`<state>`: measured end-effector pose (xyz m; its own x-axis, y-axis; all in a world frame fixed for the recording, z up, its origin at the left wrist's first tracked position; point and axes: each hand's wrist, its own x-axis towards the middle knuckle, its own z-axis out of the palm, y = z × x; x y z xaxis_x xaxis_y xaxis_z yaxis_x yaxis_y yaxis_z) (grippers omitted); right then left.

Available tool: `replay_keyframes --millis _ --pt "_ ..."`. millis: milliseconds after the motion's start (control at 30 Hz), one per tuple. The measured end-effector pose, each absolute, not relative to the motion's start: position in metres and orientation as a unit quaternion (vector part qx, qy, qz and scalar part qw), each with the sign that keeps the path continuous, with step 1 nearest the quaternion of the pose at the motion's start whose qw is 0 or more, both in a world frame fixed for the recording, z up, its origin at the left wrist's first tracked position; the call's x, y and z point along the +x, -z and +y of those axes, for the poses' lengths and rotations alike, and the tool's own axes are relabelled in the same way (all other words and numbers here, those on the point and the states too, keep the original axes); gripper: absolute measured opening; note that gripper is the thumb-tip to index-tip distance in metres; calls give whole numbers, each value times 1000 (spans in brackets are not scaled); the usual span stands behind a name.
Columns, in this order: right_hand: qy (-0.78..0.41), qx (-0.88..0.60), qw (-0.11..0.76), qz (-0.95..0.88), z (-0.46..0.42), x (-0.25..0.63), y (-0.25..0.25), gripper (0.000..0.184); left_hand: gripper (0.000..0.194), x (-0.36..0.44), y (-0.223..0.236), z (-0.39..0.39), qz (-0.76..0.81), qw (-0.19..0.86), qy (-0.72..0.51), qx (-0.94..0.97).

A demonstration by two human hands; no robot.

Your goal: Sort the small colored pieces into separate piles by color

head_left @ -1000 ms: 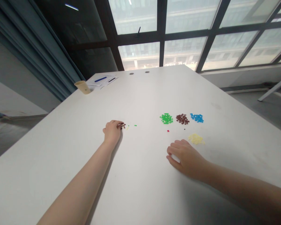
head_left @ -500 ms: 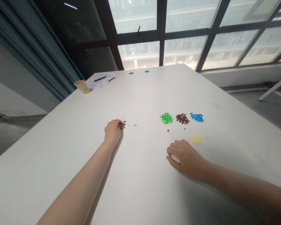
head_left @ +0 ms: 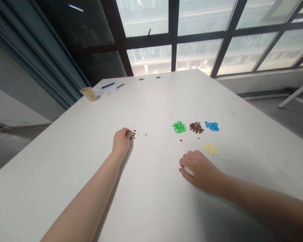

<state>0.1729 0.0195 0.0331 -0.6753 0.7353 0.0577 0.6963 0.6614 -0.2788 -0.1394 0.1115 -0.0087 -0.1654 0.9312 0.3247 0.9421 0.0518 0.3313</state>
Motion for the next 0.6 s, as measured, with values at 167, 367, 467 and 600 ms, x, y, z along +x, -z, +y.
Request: replay_keyframes --millis 167,367,467,600 --pt "-118 -394 80 -908 20 172 -33 15 22 -110 -10 97 -668 -47 346 -657" --pt "-107 -390 84 -911 20 171 -33 15 20 -48 -25 62 -544 -388 458 -587" --pt "-102 -392 84 -911 20 171 -32 14 20 -25 -19 42 -504 -512 456 -525" --pt "-100 -393 83 -910 20 171 -31 13 19 -13 -11 30 -495 -576 436 -483"
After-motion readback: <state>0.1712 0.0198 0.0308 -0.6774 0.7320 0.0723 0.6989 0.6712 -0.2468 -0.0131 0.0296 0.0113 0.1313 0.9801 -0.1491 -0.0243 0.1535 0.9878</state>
